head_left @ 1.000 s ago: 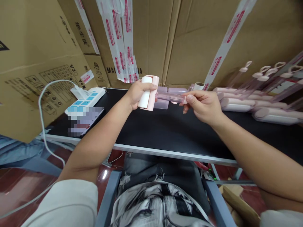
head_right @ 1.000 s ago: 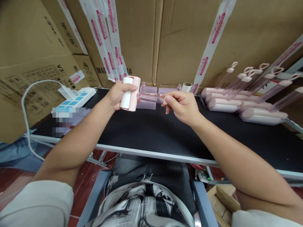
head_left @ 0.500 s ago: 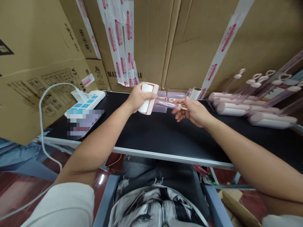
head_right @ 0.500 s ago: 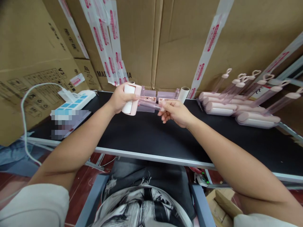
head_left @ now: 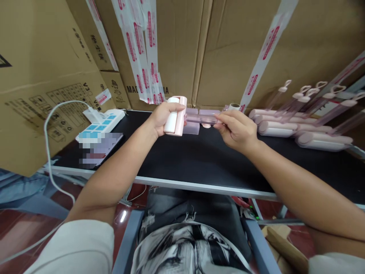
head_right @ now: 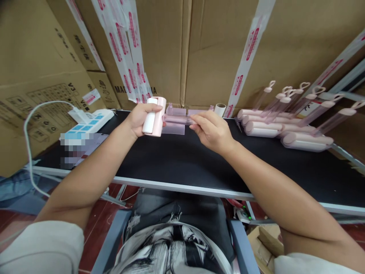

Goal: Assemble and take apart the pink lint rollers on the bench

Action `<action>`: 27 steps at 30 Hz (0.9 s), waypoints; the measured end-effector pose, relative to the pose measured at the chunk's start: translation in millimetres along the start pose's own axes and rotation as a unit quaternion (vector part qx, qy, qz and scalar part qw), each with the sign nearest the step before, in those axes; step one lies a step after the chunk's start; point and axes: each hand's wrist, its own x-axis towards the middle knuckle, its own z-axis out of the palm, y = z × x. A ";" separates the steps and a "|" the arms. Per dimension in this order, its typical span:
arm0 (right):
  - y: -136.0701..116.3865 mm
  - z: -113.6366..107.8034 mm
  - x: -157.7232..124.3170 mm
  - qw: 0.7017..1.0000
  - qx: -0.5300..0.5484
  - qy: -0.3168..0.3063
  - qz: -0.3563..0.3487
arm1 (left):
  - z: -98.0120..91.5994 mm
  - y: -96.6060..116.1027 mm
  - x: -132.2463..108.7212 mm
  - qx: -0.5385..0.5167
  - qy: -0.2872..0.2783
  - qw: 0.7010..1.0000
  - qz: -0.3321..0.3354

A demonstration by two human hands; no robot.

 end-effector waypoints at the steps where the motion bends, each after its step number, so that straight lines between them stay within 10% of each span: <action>1: 0.2 -0.7 0.3 1.000 -0.012 0.002 -0.009 | -0.6 1.5 -0.8 -0.026 0.006 1.000 -0.016; 9: -11.1 -3.8 3.2 0.987 0.129 -0.057 0.078 | -8.9 11.3 -9.7 -0.117 -0.007 0.992 -0.043; 17: -7.3 1.2 3.8 0.799 0.423 -0.241 0.353 | -10.0 -5.5 -6.9 -0.066 -0.044 0.995 0.053; 22: -2.4 -1.4 3.2 0.805 0.441 -0.242 0.314 | -12.9 -5.3 -14.8 -0.153 -0.255 0.954 -0.025; 27: 2.2 -5.9 6.1 0.843 0.407 -0.221 0.272 | -2.1 -5.8 -14.6 -0.178 -0.226 0.958 0.015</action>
